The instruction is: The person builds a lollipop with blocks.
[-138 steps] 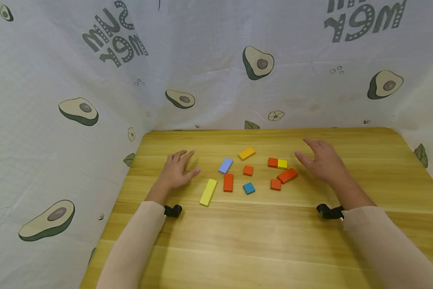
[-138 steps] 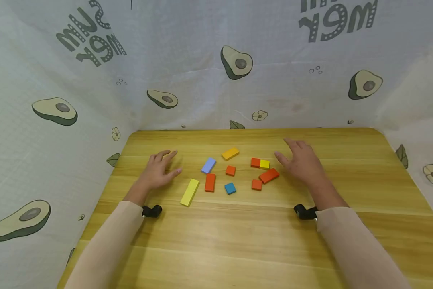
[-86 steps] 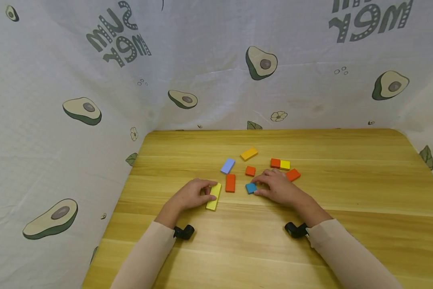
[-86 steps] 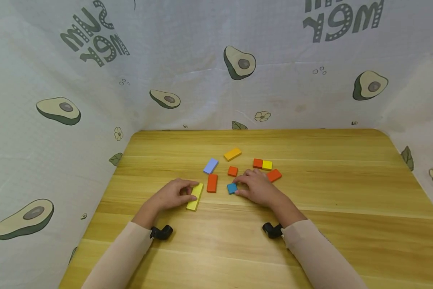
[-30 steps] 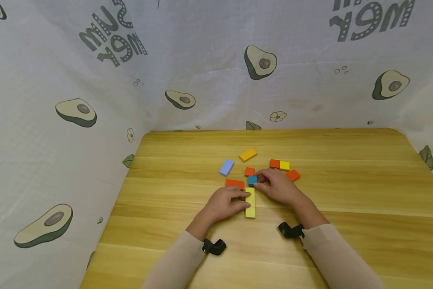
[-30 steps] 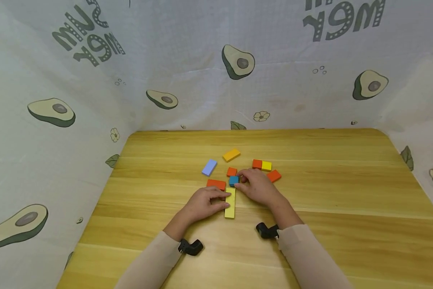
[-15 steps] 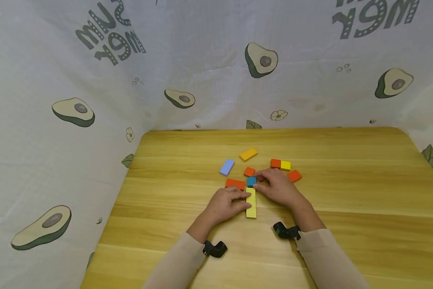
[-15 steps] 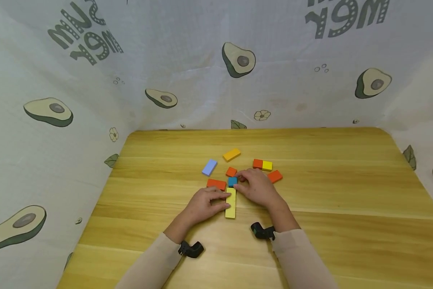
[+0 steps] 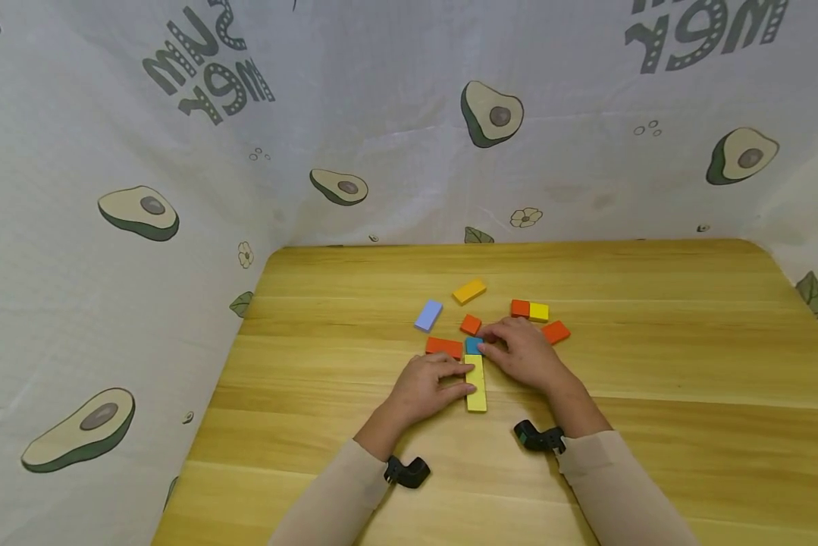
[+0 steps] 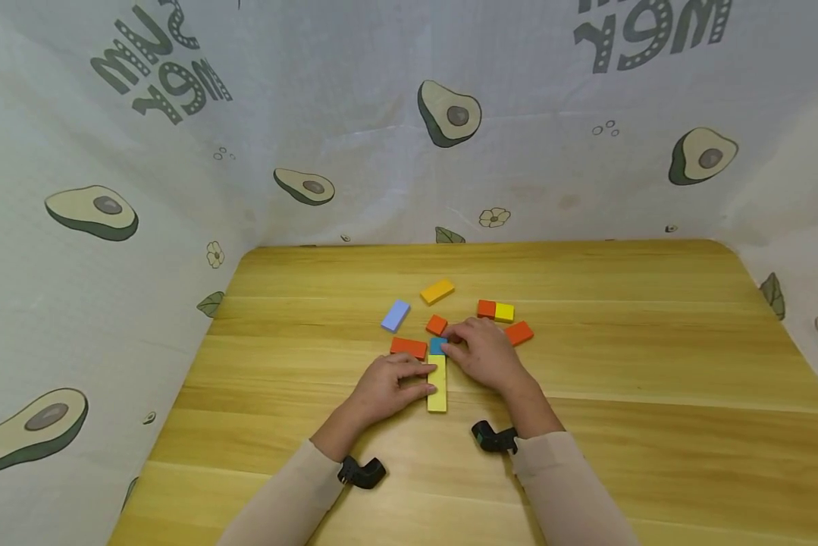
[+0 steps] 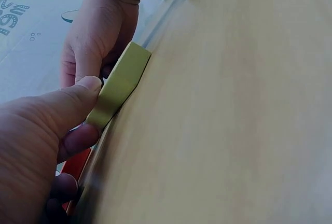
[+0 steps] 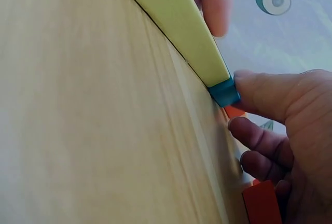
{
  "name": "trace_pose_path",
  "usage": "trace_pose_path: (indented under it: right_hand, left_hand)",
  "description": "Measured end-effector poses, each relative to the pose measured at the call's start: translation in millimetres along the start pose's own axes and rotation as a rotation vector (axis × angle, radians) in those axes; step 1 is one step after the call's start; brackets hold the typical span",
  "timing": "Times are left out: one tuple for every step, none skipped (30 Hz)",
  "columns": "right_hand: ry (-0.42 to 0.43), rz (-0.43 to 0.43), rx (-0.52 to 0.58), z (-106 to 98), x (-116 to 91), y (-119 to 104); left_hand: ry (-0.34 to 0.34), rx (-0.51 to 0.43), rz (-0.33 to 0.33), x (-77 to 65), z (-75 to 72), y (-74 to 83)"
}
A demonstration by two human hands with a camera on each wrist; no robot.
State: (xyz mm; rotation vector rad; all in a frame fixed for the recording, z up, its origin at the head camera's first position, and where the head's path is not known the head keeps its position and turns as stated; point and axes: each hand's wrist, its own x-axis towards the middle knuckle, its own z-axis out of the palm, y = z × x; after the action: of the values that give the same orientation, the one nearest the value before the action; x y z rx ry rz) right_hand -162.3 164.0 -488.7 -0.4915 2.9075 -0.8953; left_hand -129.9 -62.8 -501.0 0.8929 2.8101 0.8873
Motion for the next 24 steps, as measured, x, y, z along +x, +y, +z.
trace_pose_path:
  right_hand:
    - [0.001,0.0,-0.003,0.2,0.1,-0.1]
    - [0.0,0.001,-0.005,0.4,0.2,-0.1]
    - [0.002,0.0,-0.009,0.5,0.2,-0.2]
    - [0.002,0.0,-0.012,0.7,0.3,-0.1]
    - [0.003,-0.001,-0.016,0.9,0.4,-0.1]
    - [0.004,-0.002,-0.018,1.1,0.4,0.0]
    - [0.006,-0.003,-0.022,1.3,0.4,0.1]
    - [0.006,-0.003,-0.024,1.4,0.3,-0.1]
    - [0.007,-0.004,-0.025,1.5,0.2,-0.2]
    - [0.008,-0.006,-0.027,1.6,0.2,-0.3]
    - [0.009,-0.006,-0.028,1.6,0.1,-0.5]
    - [0.009,-0.007,-0.029,1.7,0.1,-0.6]
    - [0.01,-0.008,-0.031,1.7,0.1,-0.7]
    - [0.01,-0.01,-0.033,1.6,0.1,-0.9]
    - [0.011,-0.011,-0.034,1.5,0.1,-0.9]
    - [0.012,-0.012,-0.036,1.4,0.1,-1.2]
    - [0.013,-0.013,-0.038,1.2,0.0,-1.4]
    - [0.013,-0.013,-0.04,1.0,-0.1,-1.7]
    - [0.014,-0.014,-0.04,0.8,-0.3,-2.0]
    - [0.014,-0.014,-0.042,0.9,-0.4,-2.0]
    - [0.015,-0.014,-0.044,0.9,-0.5,-2.1]
    - [0.015,-0.015,-0.046,0.9,-0.4,-2.1]
    - [0.014,-0.015,-0.047,0.9,-0.3,-2.1]
    - [0.014,-0.016,-0.048,1.0,-0.1,-2.1]
  left_hand:
    - [0.001,0.0,-0.001,0.0,-0.1,0.2]
    - [0.001,0.0,-0.002,-0.1,-0.4,0.4]
    - [0.001,-0.001,-0.003,-0.1,-0.6,0.6]
    - [0.001,-0.002,-0.004,0.0,-0.9,0.8]
    - [0.001,-0.003,-0.004,-0.1,-1.1,1.1]
    - [0.0,-0.004,-0.005,0.0,-1.1,1.0]
    - [-0.001,-0.004,-0.005,0.0,-1.1,1.0]
    - [-0.001,-0.006,-0.006,0.0,-1.2,1.0]
    - [-0.001,-0.007,-0.007,0.0,-1.2,1.0]
    - [-0.001,-0.007,-0.007,0.0,-1.1,0.9]
    - [-0.001,-0.009,-0.007,0.0,-0.9,0.7]
    - [0.0,-0.01,-0.007,0.0,-0.8,0.6]
    - [0.001,-0.011,-0.007,0.0,-0.5,0.3]
    - [0.002,-0.014,-0.007,0.0,-0.3,0.0]
    - [0.003,-0.016,-0.007,0.0,-0.1,-0.2]
    - [0.003,-0.019,-0.007,-0.1,0.2,-0.4]
    - [0.004,-0.022,-0.007,-0.2,0.4,-0.5]
    - [0.004,-0.025,-0.008,-0.1,0.7,-0.8]
    - [0.004,-0.028,-0.01,0.0,0.9,-1.1]
    - [0.003,-0.029,-0.011,0.1,1.1,-1.2]
    - [0.002,-0.031,-0.012,0.2,1.2,-1.4]
    - [0.001,-0.033,-0.011,0.2,1.4,-1.7]
    - [0.001,-0.036,-0.011,0.3,1.4,-1.9]
    - [0.0,-0.04,-0.012,0.3,1.4,-1.9]
